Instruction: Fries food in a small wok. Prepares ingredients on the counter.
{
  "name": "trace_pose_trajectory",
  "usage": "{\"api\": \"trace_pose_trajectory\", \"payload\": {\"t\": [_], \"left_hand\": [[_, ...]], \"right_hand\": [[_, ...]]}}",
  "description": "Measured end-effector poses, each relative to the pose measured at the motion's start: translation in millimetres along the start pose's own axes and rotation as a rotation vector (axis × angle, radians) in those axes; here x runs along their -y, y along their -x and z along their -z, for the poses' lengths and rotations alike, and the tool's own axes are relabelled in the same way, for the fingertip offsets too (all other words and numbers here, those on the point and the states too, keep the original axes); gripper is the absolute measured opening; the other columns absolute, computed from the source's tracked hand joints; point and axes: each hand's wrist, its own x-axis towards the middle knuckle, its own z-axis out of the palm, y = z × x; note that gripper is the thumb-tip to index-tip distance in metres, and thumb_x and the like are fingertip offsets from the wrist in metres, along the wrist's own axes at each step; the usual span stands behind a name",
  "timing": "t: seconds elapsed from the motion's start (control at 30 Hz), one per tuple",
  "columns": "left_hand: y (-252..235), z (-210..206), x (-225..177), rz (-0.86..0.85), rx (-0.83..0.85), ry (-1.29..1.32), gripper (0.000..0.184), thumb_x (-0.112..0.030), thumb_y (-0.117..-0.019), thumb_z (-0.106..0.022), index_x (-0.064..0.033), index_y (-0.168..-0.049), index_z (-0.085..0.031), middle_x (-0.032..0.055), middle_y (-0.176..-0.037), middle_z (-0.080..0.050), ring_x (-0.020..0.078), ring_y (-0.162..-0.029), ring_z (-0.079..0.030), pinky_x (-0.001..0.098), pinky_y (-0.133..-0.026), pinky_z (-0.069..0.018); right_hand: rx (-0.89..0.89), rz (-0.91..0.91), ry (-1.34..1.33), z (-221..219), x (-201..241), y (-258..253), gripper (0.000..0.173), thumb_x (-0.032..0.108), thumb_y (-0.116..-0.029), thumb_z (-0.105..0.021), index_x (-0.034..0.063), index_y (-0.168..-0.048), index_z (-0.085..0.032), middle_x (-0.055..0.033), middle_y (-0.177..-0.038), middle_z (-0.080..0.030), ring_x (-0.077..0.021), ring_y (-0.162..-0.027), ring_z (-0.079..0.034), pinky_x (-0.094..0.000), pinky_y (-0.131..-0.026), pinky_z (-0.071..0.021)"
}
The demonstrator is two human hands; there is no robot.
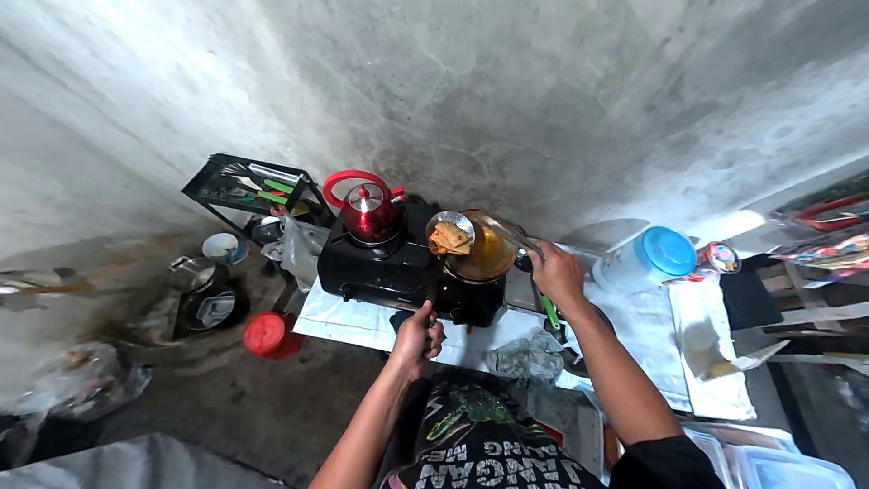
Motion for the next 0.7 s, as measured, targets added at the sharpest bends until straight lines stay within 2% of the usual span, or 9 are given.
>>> {"api": "trace_pose_trajectory", "payload": {"t": [0.17,0.33,0.53,0.7], "left_hand": [[-6.5,-6.0,3.8,0.022,0.005,0.015,0.043,-0.045,-0.1115,-0.031,-0.0118,-0.092,-0.048,-0.0044,-0.054,-0.037,0.0056,-0.038,-0.033,0.0195,-0.036,-0.0298],[-12.0,-15.4,1.5,0.029,0.032,0.021,0.045,-0.046,-0.1118,-0.029,-0.0118,-0.089,-0.047,-0.0039,-0.054,-0.037,0.0061,-0.038,-0.034,0.0197,-0.036,-0.0298],[-11.5,-25.6,0.2,0.043,0.055,0.010,0.043,-0.046,-0.1117,-0.029,-0.0117,-0.091,-0.047,-0.0038,-0.054,-0.037,0.0060,-0.039,-0.034,0.0196,-0.036,-0.0304],[-11.4,-28.1,0.8,0.044,0.080,-0.010,0.043,-0.046,-0.1115,-0.030,-0.0119,-0.092,-0.047,-0.0041,-0.054,-0.037,0.0060,-0.039,-0.034,0.0199,-0.037,-0.0307]], "right_hand": [[0.074,0.152,0.023,1.4,1.9,12.4,0.037,0.033,-0.1072,-0.052,0.0203,-0.141,-0.062,-0.0094,-0.125,-0.070,-0.0318,-0.108,-0.070,-0.0561,-0.089,-0.0556],[0.135,0.235,0.089,7.8,4.4,34.5,0.039,0.032,-0.1070,-0.052,0.0232,-0.144,-0.060,-0.0104,-0.129,-0.067,-0.0321,-0.109,-0.069,-0.0541,-0.086,-0.0570],[0.138,0.190,0.126,-8.8,7.1,48.8,0.041,0.030,-0.1072,-0.050,0.0235,-0.147,-0.057,-0.0112,-0.133,-0.065,-0.0324,-0.111,-0.068,-0.0510,-0.084,-0.0578],[0.030,0.163,0.161,-23.0,10.2,57.2,0.040,0.028,-0.1066,-0.051,0.0222,-0.146,-0.059,-0.0117,-0.127,-0.067,-0.0334,-0.108,-0.069,-0.0499,-0.078,-0.0591]]}}
